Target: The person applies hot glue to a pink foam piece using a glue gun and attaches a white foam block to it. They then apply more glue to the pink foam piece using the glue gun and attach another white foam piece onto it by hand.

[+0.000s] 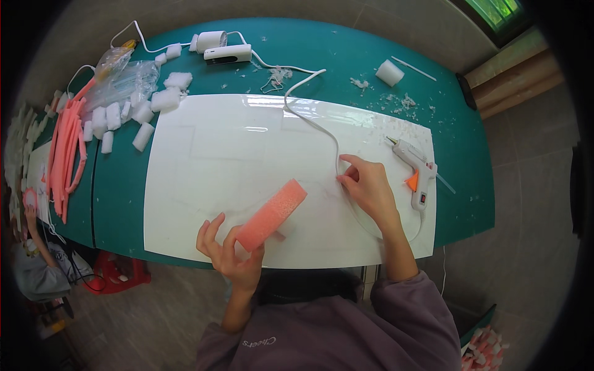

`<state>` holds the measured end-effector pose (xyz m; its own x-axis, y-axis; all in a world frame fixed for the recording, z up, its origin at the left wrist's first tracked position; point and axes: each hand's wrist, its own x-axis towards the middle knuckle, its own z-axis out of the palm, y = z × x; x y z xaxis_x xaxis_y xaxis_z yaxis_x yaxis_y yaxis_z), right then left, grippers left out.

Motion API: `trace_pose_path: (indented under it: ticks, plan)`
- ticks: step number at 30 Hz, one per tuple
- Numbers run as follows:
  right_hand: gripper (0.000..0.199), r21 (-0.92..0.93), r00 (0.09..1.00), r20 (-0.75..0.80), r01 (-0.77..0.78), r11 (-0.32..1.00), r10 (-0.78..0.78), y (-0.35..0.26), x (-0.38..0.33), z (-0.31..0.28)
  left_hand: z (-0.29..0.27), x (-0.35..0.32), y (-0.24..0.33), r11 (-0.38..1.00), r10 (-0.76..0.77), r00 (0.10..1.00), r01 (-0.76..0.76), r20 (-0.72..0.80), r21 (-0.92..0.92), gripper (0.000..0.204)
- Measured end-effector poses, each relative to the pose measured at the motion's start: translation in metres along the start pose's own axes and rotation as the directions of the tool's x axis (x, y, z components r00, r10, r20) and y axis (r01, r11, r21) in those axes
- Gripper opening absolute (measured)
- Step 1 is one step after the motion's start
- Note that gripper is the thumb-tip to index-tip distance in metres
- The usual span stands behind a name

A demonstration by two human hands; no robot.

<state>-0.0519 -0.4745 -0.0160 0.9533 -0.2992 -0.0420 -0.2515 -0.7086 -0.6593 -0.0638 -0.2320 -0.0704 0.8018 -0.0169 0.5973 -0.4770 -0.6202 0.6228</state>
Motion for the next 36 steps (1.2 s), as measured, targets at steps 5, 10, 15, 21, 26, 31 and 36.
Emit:
trace_pose_path:
  ticks: [5, 10, 15, 21, 26, 31, 36]
  plan:
    - [0.018, -0.035, 0.997, 0.003, 0.073, 0.997, -0.073, 0.002, 0.001, 0.0, -0.001, 0.001, 0.002, 1.0, -0.003, 1.0, 0.003, 0.002, -0.002, 0.037]
    - [0.009, 0.004, 0.998, -0.003, 0.056, 0.998, -0.056, 0.001, 0.002, 0.002, -0.001, 0.0, 0.0, 1.0, 0.01, 1.0, -0.01, -0.006, -0.004, 0.038]
    - [0.005, -0.038, 0.991, 0.014, 0.133, 0.99, -0.132, 0.004, 0.003, 0.004, 0.0, 0.0, 0.0, 1.0, 0.0, 1.0, 0.0, -0.008, 0.001, 0.039]
    - [0.006, -0.082, 0.986, 0.046, 0.161, 0.984, -0.158, 0.011, 0.002, -0.005, -0.001, 0.0, 0.001, 1.0, 0.003, 1.0, -0.003, -0.001, 0.005, 0.038]
    - [0.01, -0.017, 0.995, 0.059, 0.078, 0.997, -0.077, 0.007, 0.0, -0.011, 0.0, 0.0, 0.0, 1.0, 0.02, 1.0, -0.02, -0.002, 0.007, 0.037]
    - [0.015, 0.03, 0.994, 0.054, 0.098, 0.995, -0.099, 0.005, -0.001, -0.005, 0.0, 0.0, -0.001, 1.0, 0.017, 1.0, -0.017, -0.013, 0.013, 0.037]
    - [0.012, -0.051, 0.979, 0.007, 0.206, 0.977, -0.205, 0.005, 0.0, 0.002, 0.0, 0.0, 0.0, 1.0, 0.02, 1.0, -0.02, -0.01, 0.019, 0.037]
